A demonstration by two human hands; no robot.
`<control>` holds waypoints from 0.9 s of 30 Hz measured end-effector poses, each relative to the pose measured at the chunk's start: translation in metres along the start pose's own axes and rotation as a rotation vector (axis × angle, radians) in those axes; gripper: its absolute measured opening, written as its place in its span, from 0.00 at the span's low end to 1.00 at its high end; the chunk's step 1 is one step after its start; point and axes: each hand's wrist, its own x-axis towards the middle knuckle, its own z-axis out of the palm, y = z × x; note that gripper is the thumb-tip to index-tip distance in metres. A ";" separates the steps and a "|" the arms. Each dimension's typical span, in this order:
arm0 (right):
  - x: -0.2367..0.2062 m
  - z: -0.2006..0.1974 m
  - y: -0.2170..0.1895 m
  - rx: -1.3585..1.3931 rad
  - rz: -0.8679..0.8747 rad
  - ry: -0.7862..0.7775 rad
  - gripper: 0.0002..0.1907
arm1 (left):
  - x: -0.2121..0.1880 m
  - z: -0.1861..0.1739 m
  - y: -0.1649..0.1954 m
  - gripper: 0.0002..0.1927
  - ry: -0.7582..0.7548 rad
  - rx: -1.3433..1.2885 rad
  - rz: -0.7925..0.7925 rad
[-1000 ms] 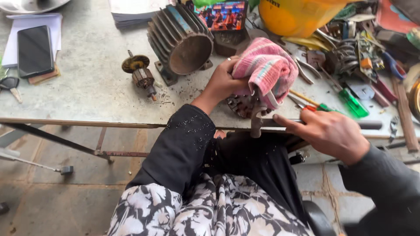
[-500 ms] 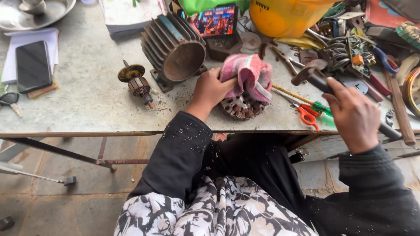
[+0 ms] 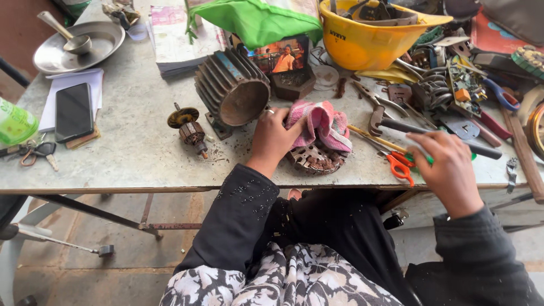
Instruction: The person uses a wooden stick to push material into the slots of a motor stator, then taps the stator with a hammer. They wipe the stator with a cloth and use scissors to trim protruding material from the slots.
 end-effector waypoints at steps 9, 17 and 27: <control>-0.032 -0.007 -0.032 -0.055 -0.001 0.074 0.13 | -0.003 -0.011 0.015 0.32 -0.130 -0.151 0.194; -0.036 -0.009 -0.039 0.018 0.125 -0.036 0.13 | -0.004 -0.014 0.015 0.14 -0.023 -0.059 0.034; -0.039 -0.012 -0.030 0.133 0.132 -0.053 0.11 | -0.049 -0.034 -0.027 0.13 0.164 -0.789 -0.401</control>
